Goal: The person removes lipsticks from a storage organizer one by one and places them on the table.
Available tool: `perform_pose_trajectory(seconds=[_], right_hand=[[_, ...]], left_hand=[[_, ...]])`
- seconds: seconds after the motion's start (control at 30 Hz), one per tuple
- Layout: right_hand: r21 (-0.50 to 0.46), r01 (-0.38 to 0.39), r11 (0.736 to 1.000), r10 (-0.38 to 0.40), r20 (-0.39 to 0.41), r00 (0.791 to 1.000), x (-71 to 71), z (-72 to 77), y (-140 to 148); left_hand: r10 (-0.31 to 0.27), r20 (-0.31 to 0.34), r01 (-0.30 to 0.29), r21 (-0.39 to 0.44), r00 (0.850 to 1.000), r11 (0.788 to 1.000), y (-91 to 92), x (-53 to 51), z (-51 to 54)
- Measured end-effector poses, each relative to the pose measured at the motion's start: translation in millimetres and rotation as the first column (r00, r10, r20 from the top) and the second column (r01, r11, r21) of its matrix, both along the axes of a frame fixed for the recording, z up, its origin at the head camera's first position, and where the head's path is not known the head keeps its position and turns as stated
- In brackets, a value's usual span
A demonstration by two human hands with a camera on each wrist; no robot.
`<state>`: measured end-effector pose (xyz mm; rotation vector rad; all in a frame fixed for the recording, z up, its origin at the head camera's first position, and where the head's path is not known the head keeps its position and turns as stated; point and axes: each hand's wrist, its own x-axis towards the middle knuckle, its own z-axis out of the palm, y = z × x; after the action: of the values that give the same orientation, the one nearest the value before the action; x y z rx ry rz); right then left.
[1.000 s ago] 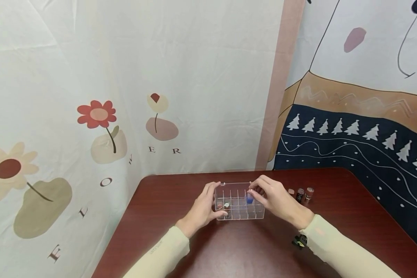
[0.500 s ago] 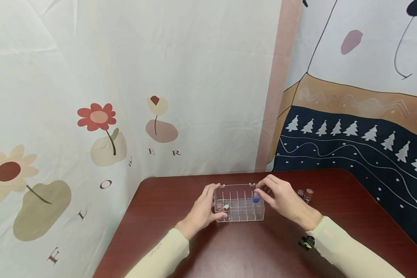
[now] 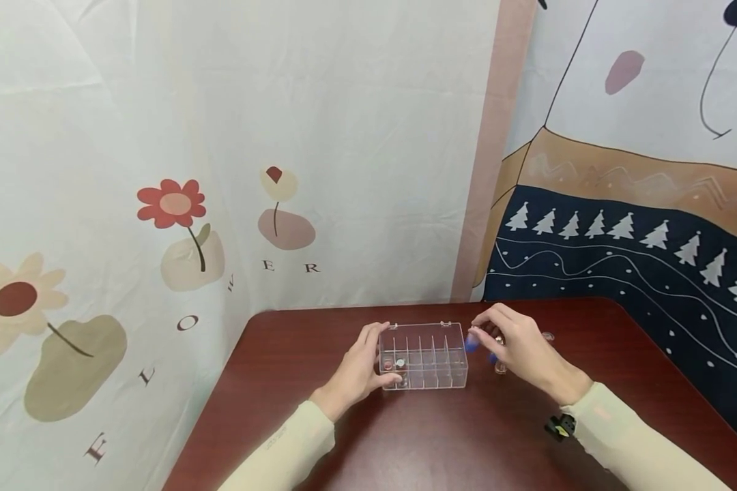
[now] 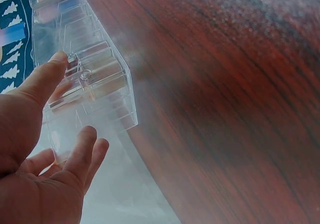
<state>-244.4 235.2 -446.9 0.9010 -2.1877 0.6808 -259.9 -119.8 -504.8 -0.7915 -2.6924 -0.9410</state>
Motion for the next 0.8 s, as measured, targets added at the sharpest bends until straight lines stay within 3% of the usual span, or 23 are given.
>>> perform_pose_trajectory(seconds=[0.23, 0.47, 0.8], right_hand=[[0.015, 0.046, 0.999, -0.046, 0.038, 0.998, 1.9, 2.3, 17], [0.02, 0.101, 0.995, -0.102, 0.047, 0.994, 3.1, 0.4, 30], [0.013, 0.152, 0.988, -0.153, 0.053, 0.987, 5.9, 1.4, 44]], left_hand=[[0.004, 0.014, -0.004, 0.01, 1.0, 1.0, -0.3, -1.0, -0.3], [0.005, -0.02, -0.005, -0.018, 1.0, 1.0, -0.8, -1.5, 0.4], [0.009, 0.013, -0.009, -0.015, 1.0, 1.0, -0.2, -1.1, 1.6]])
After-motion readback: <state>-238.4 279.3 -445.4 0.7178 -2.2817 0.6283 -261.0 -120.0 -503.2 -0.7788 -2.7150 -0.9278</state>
